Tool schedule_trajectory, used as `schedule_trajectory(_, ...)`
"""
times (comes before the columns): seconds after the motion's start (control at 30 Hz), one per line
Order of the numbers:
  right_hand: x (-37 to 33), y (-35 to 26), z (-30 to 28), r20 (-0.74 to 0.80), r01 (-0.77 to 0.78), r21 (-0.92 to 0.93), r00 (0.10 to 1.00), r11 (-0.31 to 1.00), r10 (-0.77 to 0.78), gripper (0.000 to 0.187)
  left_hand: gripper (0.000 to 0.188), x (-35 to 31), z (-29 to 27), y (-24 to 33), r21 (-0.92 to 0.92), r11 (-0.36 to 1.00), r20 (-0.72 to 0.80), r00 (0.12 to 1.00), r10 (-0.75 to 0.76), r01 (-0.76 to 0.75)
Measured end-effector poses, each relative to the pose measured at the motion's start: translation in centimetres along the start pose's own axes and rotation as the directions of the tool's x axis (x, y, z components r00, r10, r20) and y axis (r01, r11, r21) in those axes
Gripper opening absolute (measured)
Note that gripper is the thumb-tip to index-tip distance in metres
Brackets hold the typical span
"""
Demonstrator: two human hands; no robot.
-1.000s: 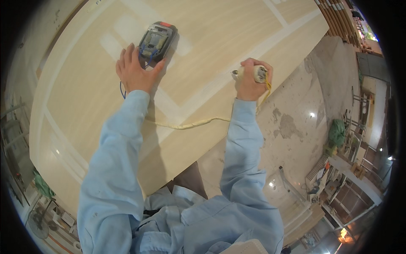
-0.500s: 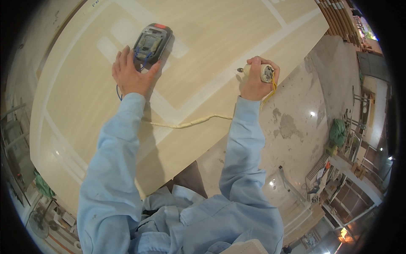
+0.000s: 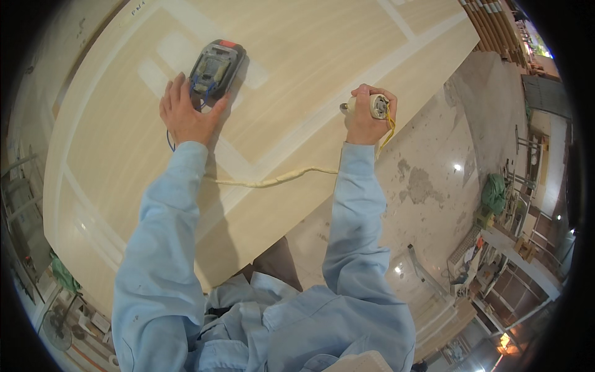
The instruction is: The person holds a handheld electronic device in the left hand and a wired probe in the right hand, repeatedly touching the probe to a large flat panel while the device displays readings. The person moves the probe across different areas of the panel throughout the clip.
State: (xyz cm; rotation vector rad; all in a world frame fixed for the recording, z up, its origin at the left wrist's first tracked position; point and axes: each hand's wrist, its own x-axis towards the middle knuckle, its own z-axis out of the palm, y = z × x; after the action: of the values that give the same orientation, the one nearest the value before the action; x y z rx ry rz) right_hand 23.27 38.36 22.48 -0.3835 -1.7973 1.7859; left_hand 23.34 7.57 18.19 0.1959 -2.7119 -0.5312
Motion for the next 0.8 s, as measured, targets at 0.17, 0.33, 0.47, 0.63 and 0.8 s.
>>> schedule_trajectory(0.17,0.8,-0.1,-0.1,-0.091,0.077,0.052,0.993,0.996,-0.072,0.024,0.088,-0.1,0.1,-0.3,0.008,1.0,-0.025,0.999,0.024,-0.024)
schedule_trajectory(0.33,1.9,0.7,0.8,-0.049,0.086,0.047,0.995,0.995,-0.084,0.025,0.089,-0.1,0.0,-0.4,-0.013,1.0,-0.012,1.0,0.011,-0.011)
schedule_trajectory(0.47,1.7,0.8,0.2,-0.081,0.088,0.037,0.993,0.995,-0.085,0.025,0.088,0.2,-0.3,-0.3,-0.023,1.0,-0.024,1.0,0.012,-0.012)
schedule_trajectory(0.63,1.1,0.5,-0.4,-0.048,0.053,0.013,0.997,0.998,-0.053,0.025,0.088,-0.3,-0.3,0.1,-0.043,0.999,-0.021,0.999,-0.033,0.032)
schedule_trajectory(0.8,1.4,-0.8,-0.3,-0.117,0.04,-0.004,0.992,0.999,-0.04,0.026,0.088,0.2,-0.5,-0.3,-0.031,0.999,-0.019,1.0,-0.006,0.006)
